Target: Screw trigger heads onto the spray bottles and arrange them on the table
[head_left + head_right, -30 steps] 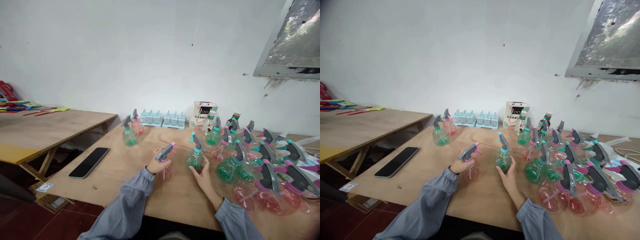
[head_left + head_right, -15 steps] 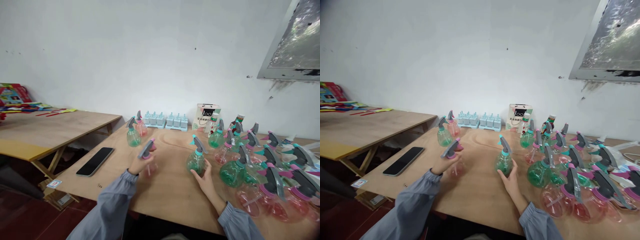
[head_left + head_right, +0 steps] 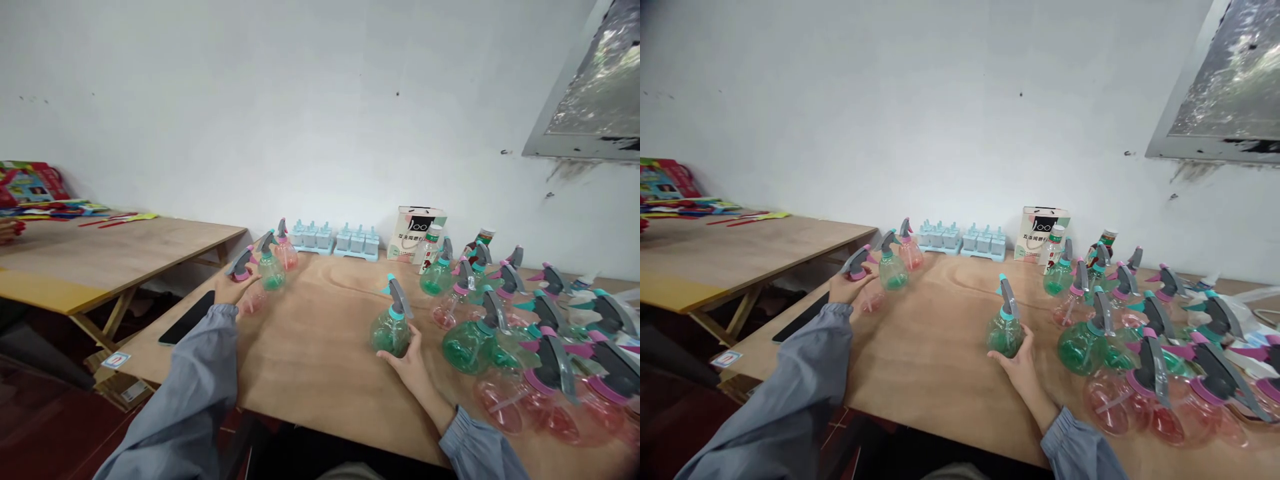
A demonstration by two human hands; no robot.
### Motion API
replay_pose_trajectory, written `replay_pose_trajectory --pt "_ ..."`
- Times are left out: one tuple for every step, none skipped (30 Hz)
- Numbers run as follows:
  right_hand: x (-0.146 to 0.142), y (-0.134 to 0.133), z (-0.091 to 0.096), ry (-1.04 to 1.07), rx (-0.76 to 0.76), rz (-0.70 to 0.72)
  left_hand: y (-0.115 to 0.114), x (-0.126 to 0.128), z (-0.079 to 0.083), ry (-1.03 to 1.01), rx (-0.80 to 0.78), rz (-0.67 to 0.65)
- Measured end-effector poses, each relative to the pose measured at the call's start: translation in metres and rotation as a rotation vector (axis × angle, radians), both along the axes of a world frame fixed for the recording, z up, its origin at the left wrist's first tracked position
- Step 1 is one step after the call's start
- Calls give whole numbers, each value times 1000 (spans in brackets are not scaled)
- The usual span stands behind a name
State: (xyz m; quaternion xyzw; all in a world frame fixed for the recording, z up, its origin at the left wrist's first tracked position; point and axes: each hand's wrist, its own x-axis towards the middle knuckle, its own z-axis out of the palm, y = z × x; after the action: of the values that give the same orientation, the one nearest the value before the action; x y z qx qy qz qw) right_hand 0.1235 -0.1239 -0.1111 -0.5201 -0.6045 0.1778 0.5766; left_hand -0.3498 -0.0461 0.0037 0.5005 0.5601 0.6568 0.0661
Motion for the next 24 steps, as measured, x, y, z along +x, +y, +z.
replay_pose_trajectory --pt "0 1 -1 12 -11 7 5 -1 1 -1 -2 4" --pt "0 1 -2 18 -20 11 8 -1 1 0 -6 4" --pt "0 1 -2 17 -27 12 11 -2 1 2 -5 5" --pt "0 1 -1 13 -36 12 13 -2 0 11 6 7" --pt "0 0 0 6 -44 13 13 -2 -2 28 26 12" --pt "0 0 1 -2 -51 14 12 -2 -4 47 48 18" --pt "0 -1 2 -12 -54 18 11 -2 -6 67 80 32" --pt "0 -1 3 -22 -52 25 7 -1 -7 78 135 71" --pt "0 -1 4 -33 -47 32 3 0 -7 77 211 141" --pt "0 -2 4 -45 -45 39 -2 3 -6 61 307 242" --pt "0 -2 5 -60 -49 43 -9 8 -4 40 424 360" --pt "0 -3 5 -79 -58 47 -17 15 0 34 552 461" --pt "0 -5 5 -103 -68 50 -25 26 3 44 665 508" --pt "-1 -7 4 -134 -74 53 -33 41 7 84 751 486" --pt "-1 -10 4 -172 -75 58 -42 60 9 152 794 358" --pt "-3 -14 3 -212 -70 64 -50 83 9 216 767 161" --pt "-4 -18 1 -251 -63 74 -58 109 8 273 717 50" --pt "-7 -22 0 -286 -57 88 -66 138 5 327 662 -41" --pt "-10 -26 -2 -315 -51 107 -72 168 0 380 570 -158" --pt "-13 -30 -3 -339 -44 131 -78 198 -6 402 417 -328" --pt "-16 -34 -4 -357 -35 158 -82 225 -12 416 295 -469" --pt "-20 -38 -4 -369 -23 181 -86 249 -17 417 195 -570" --pt "-23 -41 -3 -378 -9 199 -89 268 -21 397 108 -626" --pt "-25 -46 -1 -383 7 215 -91 281 -23 366 43 -658"
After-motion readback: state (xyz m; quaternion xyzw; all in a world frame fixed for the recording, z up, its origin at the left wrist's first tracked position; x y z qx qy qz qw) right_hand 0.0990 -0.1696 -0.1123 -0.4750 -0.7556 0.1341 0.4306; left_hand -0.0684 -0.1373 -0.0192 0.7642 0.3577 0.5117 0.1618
